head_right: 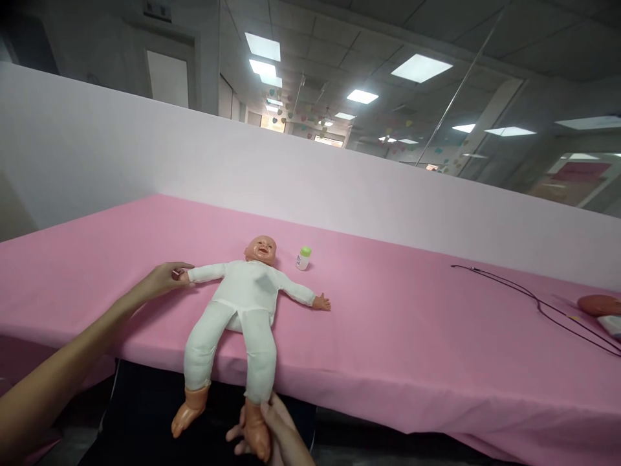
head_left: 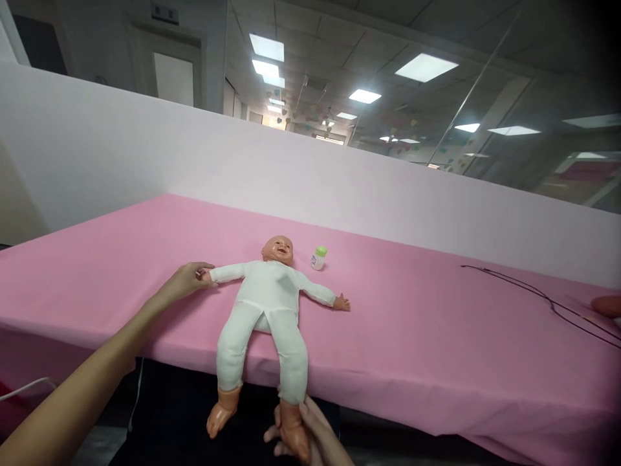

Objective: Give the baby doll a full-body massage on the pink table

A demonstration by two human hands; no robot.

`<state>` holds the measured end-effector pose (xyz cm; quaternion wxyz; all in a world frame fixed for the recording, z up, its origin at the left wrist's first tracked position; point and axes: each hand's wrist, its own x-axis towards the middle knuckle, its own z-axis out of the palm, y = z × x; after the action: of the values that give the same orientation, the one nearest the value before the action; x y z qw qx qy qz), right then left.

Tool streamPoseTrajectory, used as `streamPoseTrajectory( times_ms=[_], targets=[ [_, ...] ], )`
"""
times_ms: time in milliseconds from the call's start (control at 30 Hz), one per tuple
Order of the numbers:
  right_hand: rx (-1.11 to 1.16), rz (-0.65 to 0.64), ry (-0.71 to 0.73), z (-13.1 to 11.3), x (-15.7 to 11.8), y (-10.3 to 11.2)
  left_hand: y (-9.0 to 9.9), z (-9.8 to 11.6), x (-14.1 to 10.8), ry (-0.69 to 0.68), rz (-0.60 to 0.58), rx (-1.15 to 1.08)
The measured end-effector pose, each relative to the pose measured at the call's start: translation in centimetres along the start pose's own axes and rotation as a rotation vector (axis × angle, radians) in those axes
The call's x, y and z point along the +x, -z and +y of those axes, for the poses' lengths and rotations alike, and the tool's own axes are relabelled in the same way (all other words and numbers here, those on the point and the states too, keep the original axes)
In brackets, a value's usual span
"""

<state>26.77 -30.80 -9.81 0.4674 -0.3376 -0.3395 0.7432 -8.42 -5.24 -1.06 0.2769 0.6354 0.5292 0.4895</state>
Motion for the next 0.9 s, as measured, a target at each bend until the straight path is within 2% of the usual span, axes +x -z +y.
streamPoseTrajectory(
  times_ms=[67,133,267,400,567,667,733,800,900],
  targets=[
    [-0.088,0.139,0.056,-1.6,-1.1,0.2,0.2,0.3,0.1,0.033,-0.116,0.033],
    [-0.12,0.239,0.123,-3.4,-2.3,0.3,0.3,0.6,0.2,0.091,-0.142,-0.053],
    [-0.055,0.32,0.294,-6.4,-4.5,-0.2,-0.3,1.7,0.2,0.161,-0.008,-0.369],
    [-0.194,0.379,0.519,-8.7,-4.6,-2.1,-3.1,3.4,0.8,0.02,0.115,-0.526],
    [-0.215,0.354,0.638,-11.5,-0.9,-4.5,-7.9,6.6,2.1,-0.082,0.168,-0.529],
    [-0.286,0.241,0.629,-12.7,3.0,-5.5,-10.3,8.2,2.0,-0.21,0.079,-0.443],
    [-0.383,0.188,0.599,-12.9,5.9,-6.1,-11.4,8.6,1.5,-0.326,-0.023,-0.246],
    [-0.413,0.201,0.595,-12.7,8.4,-6.5,-12.1,8.4,0.8,-0.417,-0.088,-0.041],
    [-0.351,0.227,0.657,-12.4,9.2,-6.7,-12.3,7.5,0.4,-0.422,-0.043,0.009]
  ],
)
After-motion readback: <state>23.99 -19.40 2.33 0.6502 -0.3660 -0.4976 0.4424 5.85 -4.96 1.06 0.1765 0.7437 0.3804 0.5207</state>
